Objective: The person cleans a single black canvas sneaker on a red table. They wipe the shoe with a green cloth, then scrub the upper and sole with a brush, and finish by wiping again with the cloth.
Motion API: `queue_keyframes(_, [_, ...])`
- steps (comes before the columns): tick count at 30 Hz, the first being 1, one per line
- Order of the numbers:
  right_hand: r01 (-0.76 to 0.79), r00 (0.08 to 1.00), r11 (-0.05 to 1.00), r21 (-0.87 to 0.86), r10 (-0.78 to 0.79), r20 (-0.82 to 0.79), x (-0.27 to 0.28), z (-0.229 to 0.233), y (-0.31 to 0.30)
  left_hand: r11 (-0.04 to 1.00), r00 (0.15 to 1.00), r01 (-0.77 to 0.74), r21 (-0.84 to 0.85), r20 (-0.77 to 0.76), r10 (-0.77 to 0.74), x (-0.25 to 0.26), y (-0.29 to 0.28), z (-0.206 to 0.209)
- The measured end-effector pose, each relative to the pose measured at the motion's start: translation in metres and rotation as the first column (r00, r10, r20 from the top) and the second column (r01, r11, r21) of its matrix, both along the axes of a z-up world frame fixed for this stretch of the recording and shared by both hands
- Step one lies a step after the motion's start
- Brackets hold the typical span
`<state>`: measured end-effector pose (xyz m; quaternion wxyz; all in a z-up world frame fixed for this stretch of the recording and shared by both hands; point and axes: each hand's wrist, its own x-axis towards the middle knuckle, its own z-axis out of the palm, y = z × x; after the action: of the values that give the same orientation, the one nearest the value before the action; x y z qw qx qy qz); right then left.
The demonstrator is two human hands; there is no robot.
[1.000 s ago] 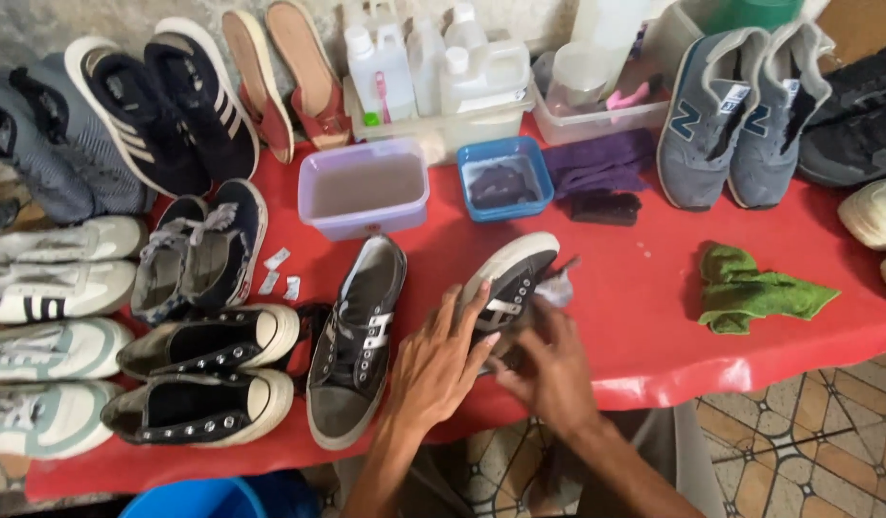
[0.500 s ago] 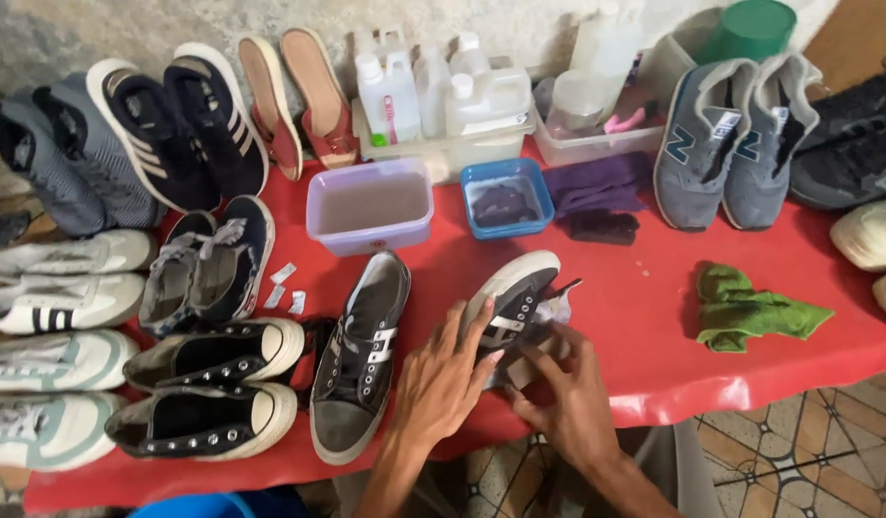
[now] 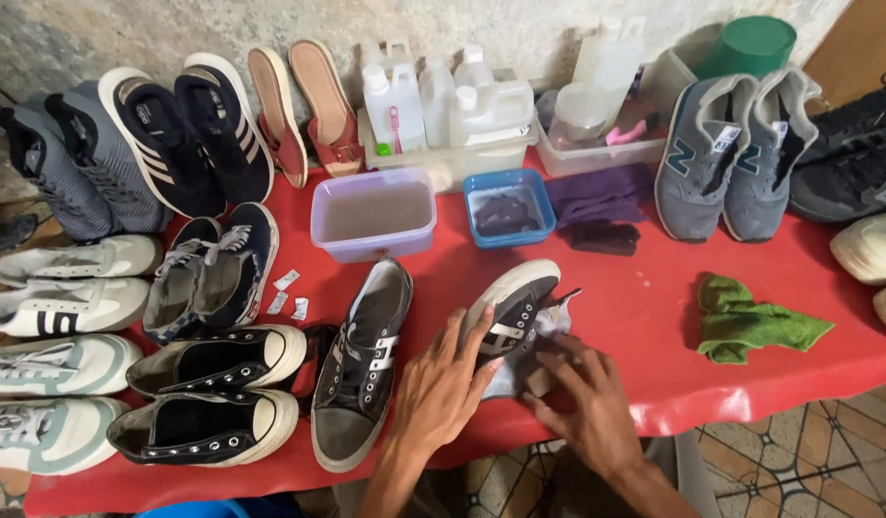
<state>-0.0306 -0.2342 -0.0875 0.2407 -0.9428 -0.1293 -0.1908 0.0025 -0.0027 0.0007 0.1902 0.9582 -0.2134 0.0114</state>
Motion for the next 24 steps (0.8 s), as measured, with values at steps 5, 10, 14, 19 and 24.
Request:
queue_keyframes(5, [-0.24,0.967,0.971,-0.009,0.24,0.092,-0.012,-0.007,0.01,1.0,1.0,0.014,0.016,0.021,-0.015,-0.003,0.0,-0.002])
queue_keyframes(10, [0.534,0.777,0.165,0.829,0.29,-0.558,-0.011,0.083,0.05,1.0,1.0,0.01,-0.016,0.025,-0.009,-0.003,-0.002,0.001])
queue_keyframes(14, [-0.242,0.968,0.97,-0.037,0.244,0.052,-0.001,0.012,0.028,1.0,0.999,0.014,-0.009,0.047,-0.013,-0.002,-0.001,0.002])
queue_keyframes(19, [-0.245,0.969,0.96,0.134,0.242,0.039,-0.002,0.026,0.044,1.0,0.997,0.009,-0.004,0.081,-0.008,-0.003,-0.003,0.001])
queue_keyframes(24, [0.001,0.995,1.0,-0.029,0.002,0.102,0.017,0.019,0.035,0.999,0.998,0.003,0.046,0.063,-0.005,-0.005,-0.004,0.004])
